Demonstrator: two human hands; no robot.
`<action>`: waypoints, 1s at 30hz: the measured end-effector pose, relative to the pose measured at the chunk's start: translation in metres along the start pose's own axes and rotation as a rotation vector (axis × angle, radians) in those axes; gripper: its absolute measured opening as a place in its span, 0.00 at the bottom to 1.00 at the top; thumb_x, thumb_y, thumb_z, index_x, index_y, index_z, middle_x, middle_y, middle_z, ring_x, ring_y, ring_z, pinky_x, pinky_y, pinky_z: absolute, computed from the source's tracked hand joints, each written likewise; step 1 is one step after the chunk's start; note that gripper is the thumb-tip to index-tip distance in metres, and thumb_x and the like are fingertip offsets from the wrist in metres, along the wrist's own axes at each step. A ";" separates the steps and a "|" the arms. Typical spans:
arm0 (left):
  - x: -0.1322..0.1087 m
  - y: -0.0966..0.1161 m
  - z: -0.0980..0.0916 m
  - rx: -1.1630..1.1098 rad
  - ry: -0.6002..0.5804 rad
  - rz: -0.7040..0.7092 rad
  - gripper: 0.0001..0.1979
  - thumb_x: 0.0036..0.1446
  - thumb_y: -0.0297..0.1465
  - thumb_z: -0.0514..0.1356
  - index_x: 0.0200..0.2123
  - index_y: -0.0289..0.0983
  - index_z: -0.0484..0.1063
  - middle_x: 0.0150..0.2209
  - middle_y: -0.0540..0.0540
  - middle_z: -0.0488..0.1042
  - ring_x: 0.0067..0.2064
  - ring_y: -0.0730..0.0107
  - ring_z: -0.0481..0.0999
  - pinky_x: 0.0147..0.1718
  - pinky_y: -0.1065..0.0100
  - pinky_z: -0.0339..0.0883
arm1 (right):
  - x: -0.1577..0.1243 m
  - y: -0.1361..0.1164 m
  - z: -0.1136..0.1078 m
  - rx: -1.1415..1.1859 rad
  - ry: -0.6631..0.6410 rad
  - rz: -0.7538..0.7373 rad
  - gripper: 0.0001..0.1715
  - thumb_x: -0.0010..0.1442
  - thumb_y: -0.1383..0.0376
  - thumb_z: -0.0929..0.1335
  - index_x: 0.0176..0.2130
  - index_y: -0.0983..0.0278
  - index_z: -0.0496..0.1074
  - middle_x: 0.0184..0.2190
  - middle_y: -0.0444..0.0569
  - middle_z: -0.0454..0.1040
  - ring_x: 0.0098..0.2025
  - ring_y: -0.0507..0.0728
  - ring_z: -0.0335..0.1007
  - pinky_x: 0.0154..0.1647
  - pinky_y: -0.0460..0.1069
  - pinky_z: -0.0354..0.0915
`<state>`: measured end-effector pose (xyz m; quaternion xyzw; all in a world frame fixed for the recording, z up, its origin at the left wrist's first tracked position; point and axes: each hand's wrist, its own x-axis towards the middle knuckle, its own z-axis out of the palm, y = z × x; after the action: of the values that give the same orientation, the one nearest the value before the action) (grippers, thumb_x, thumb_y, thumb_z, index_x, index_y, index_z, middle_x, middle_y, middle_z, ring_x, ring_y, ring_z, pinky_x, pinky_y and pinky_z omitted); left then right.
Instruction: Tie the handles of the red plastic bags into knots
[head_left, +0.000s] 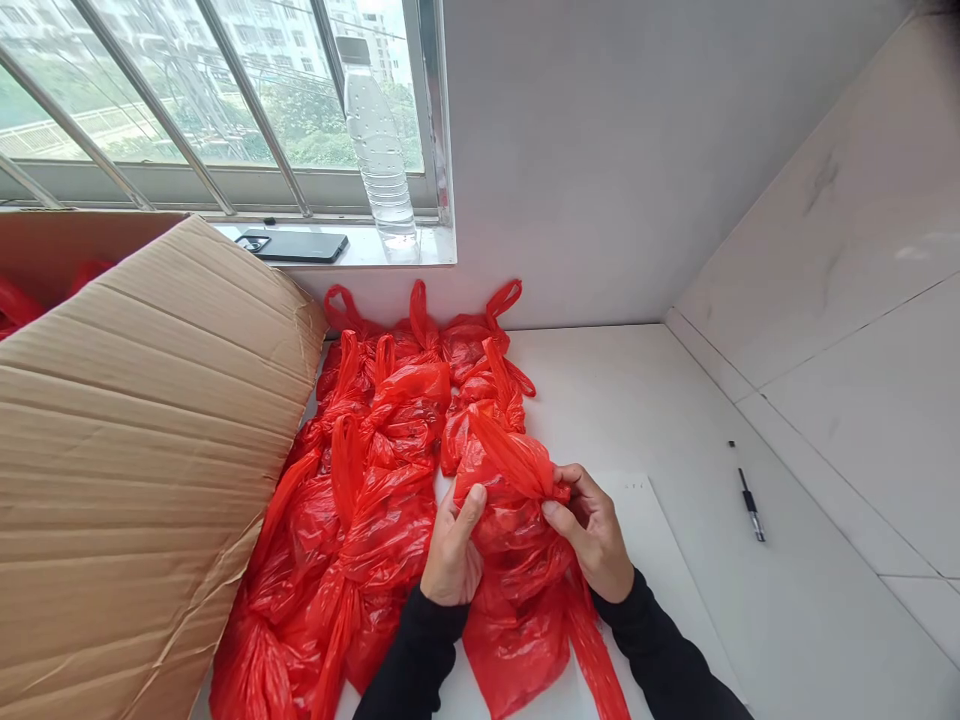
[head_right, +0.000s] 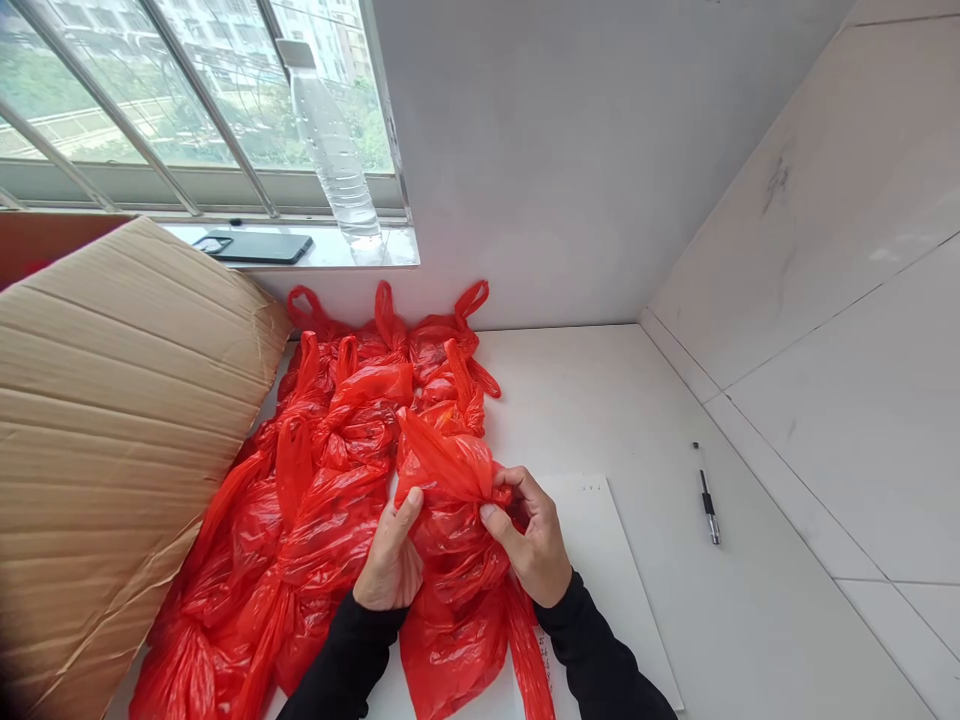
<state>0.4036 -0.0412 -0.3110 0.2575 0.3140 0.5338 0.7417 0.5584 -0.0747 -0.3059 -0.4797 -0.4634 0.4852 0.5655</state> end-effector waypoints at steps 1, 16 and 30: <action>0.000 0.000 0.000 -0.004 0.014 -0.009 0.21 0.56 0.38 0.65 0.52 0.40 0.74 0.52 0.40 0.78 0.56 0.48 0.75 0.57 0.53 0.67 | -0.001 0.003 -0.001 -0.001 0.007 0.008 0.10 0.62 0.57 0.69 0.41 0.60 0.68 0.33 0.43 0.66 0.33 0.54 0.62 0.37 0.49 0.63; 0.004 0.001 -0.005 -0.144 0.158 -0.064 0.28 0.46 0.27 0.70 0.53 0.38 0.74 0.47 0.44 0.81 0.53 0.51 0.78 0.56 0.57 0.68 | -0.003 -0.003 -0.001 0.112 -0.079 0.076 0.18 0.62 0.57 0.70 0.50 0.58 0.72 0.36 0.47 0.73 0.38 0.57 0.69 0.42 0.50 0.66; 0.004 -0.014 -0.016 0.092 0.054 0.052 0.31 0.37 0.32 0.76 0.48 0.36 0.76 0.44 0.39 0.81 0.50 0.49 0.79 0.50 0.57 0.73 | 0.009 0.004 -0.004 0.150 -0.183 0.089 0.31 0.59 0.48 0.71 0.57 0.58 0.69 0.47 0.52 0.75 0.44 0.61 0.72 0.47 0.52 0.67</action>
<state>0.4016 -0.0409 -0.3323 0.2850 0.3511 0.5448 0.7062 0.5625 -0.0655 -0.3100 -0.4099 -0.4537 0.5849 0.5329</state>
